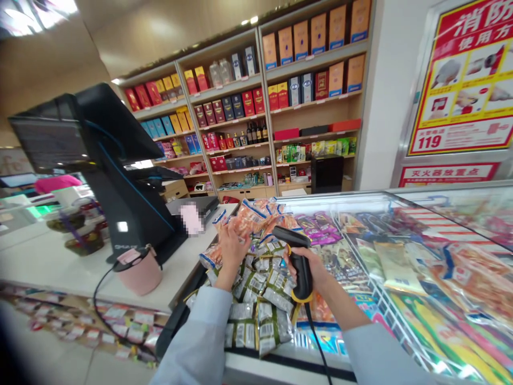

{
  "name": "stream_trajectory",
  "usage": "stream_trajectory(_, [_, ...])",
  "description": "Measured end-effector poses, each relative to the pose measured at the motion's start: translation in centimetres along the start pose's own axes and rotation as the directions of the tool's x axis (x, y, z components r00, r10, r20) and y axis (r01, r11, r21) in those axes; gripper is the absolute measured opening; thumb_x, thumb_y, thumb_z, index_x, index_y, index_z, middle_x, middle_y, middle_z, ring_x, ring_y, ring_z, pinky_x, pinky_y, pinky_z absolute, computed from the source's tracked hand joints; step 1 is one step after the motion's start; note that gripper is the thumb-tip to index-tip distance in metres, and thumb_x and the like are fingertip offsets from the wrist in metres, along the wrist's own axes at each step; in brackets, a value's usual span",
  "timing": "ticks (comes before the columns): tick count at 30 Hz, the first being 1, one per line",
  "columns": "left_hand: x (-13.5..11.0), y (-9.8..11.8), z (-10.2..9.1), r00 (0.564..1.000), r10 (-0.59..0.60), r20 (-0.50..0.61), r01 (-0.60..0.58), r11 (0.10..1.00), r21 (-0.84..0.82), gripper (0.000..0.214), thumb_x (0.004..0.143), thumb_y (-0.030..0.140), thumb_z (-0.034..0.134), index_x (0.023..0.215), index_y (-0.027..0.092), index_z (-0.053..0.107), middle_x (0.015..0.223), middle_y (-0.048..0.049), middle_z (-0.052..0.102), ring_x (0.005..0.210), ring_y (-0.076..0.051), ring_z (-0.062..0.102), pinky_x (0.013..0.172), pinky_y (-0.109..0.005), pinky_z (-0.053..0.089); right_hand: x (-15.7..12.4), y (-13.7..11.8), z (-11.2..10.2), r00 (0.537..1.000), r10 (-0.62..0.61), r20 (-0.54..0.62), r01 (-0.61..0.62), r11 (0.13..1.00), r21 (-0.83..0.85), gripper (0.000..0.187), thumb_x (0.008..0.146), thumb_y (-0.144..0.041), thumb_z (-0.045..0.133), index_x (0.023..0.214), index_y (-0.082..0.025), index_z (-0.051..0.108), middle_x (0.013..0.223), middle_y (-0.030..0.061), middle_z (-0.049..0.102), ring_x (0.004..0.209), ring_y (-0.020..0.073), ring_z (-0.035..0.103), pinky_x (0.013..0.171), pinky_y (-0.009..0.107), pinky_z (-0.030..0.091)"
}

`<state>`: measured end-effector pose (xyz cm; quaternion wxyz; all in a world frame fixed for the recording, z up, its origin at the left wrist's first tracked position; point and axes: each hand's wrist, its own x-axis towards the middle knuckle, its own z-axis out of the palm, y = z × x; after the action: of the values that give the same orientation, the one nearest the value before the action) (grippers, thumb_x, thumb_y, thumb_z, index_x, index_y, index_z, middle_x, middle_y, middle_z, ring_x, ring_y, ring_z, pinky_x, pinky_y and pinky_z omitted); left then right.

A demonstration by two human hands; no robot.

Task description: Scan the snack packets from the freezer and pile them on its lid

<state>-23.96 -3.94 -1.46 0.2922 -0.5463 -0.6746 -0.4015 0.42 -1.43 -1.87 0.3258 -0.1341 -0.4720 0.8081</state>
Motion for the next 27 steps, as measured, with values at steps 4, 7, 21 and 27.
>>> stream_trajectory(4, [-0.18,-0.16,0.09,0.996,-0.006,-0.09,0.01,0.999,0.04,0.066,0.077,0.029,0.06,0.134,0.004,0.037,0.119,-0.0208,0.051,0.117,-0.032,0.047,0.104,-0.048,0.037,-0.04,0.09,0.03,0.999,-0.038,0.004,0.038,0.999,0.028,0.023,0.074,-0.041,0.059,0.077,-0.019,0.056,0.048,-0.0035,0.047,0.034,0.0086,0.038,0.035,0.021,0.039])
stream_trajectory(7, [-0.23,-0.34,0.18,0.995,-0.012,-0.097,0.018,0.998,0.06,0.066,0.077,0.029,0.059,0.133,0.002,0.038,0.119,-0.0215,0.051,0.115,-0.032,0.047,0.104,-0.049,0.036,0.1,0.27,-0.07,0.998,-0.061,0.004,0.061,0.997,0.056,0.021,0.073,-0.039,0.061,0.076,-0.019,0.055,0.05,-0.0043,0.048,0.034,0.0078,0.037,0.034,0.02,0.038])
stream_trajectory(21, [-0.31,-0.17,-0.26,0.994,-0.096,-0.06,0.102,0.99,0.097,0.067,0.076,0.031,0.06,0.134,0.007,0.04,0.116,-0.0189,0.056,0.114,-0.033,0.05,0.102,-0.053,0.038,-0.13,0.23,0.22,0.995,-0.094,0.023,0.092,0.992,0.081,0.02,0.072,-0.038,0.061,0.075,-0.018,0.057,0.053,-0.0032,0.051,0.034,0.0073,0.037,0.034,0.021,0.039])
stream_trajectory(27, [-0.45,-0.26,-0.25,0.992,-0.106,-0.071,0.114,0.988,0.105,0.066,0.077,0.03,0.059,0.135,0.005,0.04,0.116,-0.0197,0.055,0.113,-0.033,0.051,0.101,-0.052,0.038,-0.23,-0.01,0.42,0.998,-0.066,-0.014,0.067,0.994,0.082,0.021,0.071,-0.038,0.061,0.075,-0.018,0.057,0.054,-0.0021,0.052,0.034,0.0076,0.038,0.034,0.021,0.04])
